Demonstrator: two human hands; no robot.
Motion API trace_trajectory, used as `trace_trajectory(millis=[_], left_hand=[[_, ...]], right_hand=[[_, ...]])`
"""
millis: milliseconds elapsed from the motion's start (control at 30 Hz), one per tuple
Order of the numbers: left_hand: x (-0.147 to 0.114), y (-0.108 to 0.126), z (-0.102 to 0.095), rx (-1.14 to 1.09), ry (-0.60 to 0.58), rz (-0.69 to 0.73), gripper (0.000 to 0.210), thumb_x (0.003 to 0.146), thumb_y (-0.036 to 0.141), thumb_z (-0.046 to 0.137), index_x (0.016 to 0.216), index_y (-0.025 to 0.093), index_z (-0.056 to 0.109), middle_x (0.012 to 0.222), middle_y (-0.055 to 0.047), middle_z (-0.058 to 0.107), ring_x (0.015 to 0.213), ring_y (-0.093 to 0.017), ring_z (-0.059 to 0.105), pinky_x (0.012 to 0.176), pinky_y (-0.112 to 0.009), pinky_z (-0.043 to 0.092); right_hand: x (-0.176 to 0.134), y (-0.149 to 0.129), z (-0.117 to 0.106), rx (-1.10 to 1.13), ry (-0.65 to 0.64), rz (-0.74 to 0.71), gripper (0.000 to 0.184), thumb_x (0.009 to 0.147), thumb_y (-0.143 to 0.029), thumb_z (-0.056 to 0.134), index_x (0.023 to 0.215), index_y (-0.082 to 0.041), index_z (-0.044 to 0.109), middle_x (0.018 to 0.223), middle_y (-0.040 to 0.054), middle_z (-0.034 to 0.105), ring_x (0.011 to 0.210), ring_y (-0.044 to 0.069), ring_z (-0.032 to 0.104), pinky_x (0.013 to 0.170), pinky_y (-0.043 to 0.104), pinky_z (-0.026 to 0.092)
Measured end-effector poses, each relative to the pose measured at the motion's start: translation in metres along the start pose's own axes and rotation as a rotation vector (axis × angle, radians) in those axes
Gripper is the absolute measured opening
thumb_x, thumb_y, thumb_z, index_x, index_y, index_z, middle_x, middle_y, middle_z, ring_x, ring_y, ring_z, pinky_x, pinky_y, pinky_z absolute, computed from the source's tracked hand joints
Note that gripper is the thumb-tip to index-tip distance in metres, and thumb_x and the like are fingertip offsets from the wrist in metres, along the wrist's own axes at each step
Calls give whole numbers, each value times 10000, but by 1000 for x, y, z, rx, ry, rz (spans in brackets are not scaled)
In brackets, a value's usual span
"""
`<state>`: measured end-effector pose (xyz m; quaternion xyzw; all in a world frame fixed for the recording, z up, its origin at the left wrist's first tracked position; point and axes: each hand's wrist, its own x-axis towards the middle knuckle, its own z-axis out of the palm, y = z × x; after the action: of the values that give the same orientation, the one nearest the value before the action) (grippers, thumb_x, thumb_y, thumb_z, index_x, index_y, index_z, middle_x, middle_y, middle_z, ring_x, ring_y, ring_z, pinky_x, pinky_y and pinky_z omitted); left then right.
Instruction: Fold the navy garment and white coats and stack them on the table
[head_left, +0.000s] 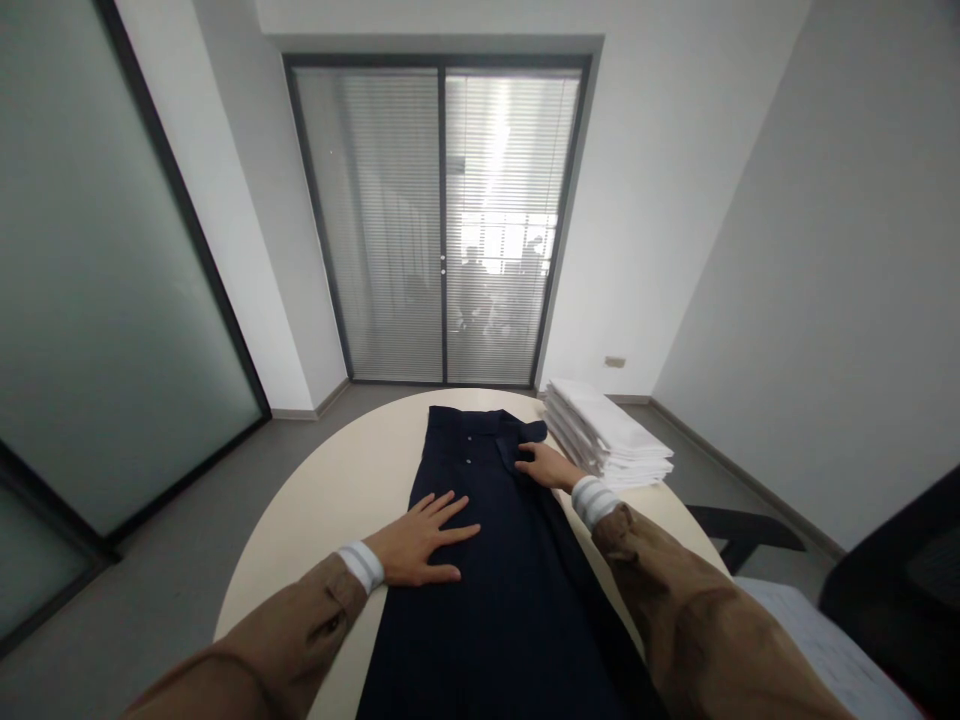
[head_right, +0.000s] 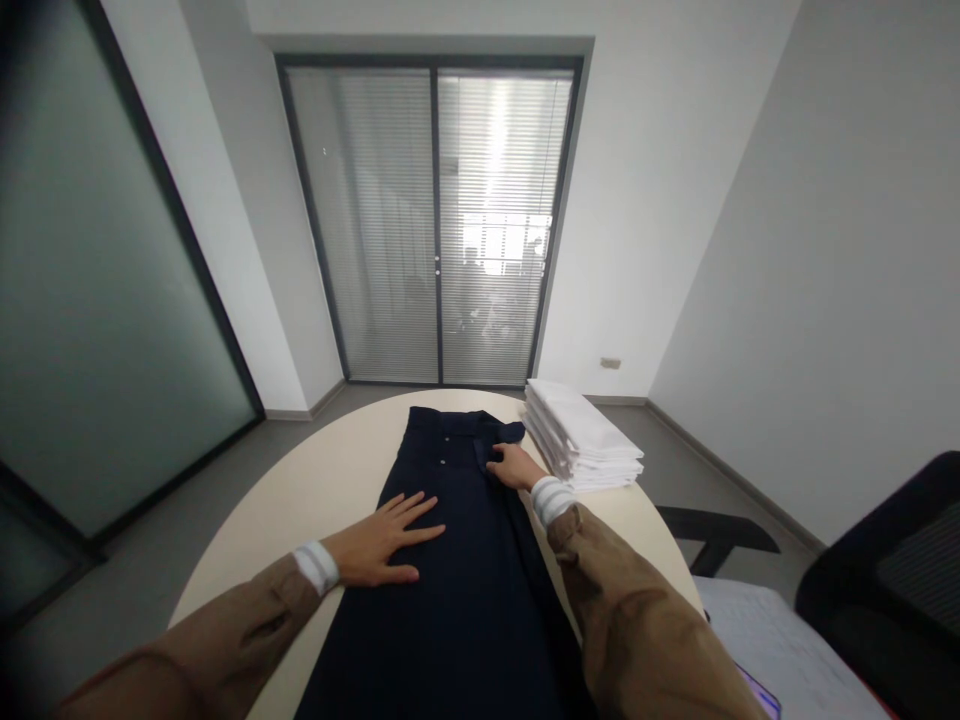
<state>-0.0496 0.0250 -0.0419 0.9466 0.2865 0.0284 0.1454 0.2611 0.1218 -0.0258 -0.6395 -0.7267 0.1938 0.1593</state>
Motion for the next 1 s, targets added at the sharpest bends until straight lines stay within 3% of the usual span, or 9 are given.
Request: trace_trajectory(millis=[100,233,333,467,533,633,767,900,1000], left_hand=[[9,3,-11,17,7,-25,743,859,728,497,1504,379,382,1609,-76,295,1448,-382,305,1163,-581,246],[40,16,-25,79,83,-170,643,923,674,397,1406,271,526,1347,-131,576,1174,-344,601,1010,-495,452],[62,24,-29,129,131,-308,562,966,579,363,1280,163,576,1176,-162,653,1022,-339,664,882,-468,512],[78,34,-26,188,206,-369,387,970,479,422,1086,156,601,1029,-142,683,956,-323,666,858,-456,508],[82,41,-21,178,245,-344,325,965,437,450,1080,169,592,1036,-128,673,974,-304,651,868,-438,506],[83,52,-10,141,271,-234,319,946,372,489,1203,197,563,1157,-114,635,1046,-278,617,904,-408,504],[82,59,4,149,236,13,538,903,274,545,1426,313,425,1463,-67,452,1179,-270,551,971,-397,487],[82,61,13,173,252,69,559,932,212,497,1463,351,388,1429,-35,503,1145,-260,552,959,-407,481],[84,57,20,144,307,61,376,973,233,477,1332,331,530,1309,-8,591,1059,-223,579,898,-361,493]], right_hand=[[-1,2,-3,22,17,-20,563,836,-234,630,1382,-112,563,1403,160,576,1307,278,535,1126,376,378],[-3,-3,-3,35,40,-71,683,759,-91,601,1435,-128,503,1450,151,529,1361,269,475,1162,384,331],[-4,-14,5,60,34,-170,716,733,-53,590,1439,-132,494,1488,153,484,1407,278,410,1184,409,293],[-2,-29,18,87,-15,-206,725,779,-99,607,1479,-86,422,1556,193,370,1455,299,324,1206,428,252],[0,-34,20,139,-92,-178,721,827,-139,586,1513,-101,368,1573,182,343,1420,299,389,1185,429,303],[3,-38,19,212,-209,-164,672,864,-127,521,1519,-124,370,1527,152,434,1303,268,535,1131,394,397],[7,-36,14,224,-249,-190,698,803,-53,506,1491,-137,419,1525,124,447,1379,254,450,1130,370,408],[16,-29,10,354,-351,-142,707,810,-50,433,1500,-188,361,1563,126,379,1422,284,379,853,372,612],[29,-18,7,422,-348,-113,626,838,-58,414,1442,-220,395,1522,144,428,1377,292,436,691,325,630]])
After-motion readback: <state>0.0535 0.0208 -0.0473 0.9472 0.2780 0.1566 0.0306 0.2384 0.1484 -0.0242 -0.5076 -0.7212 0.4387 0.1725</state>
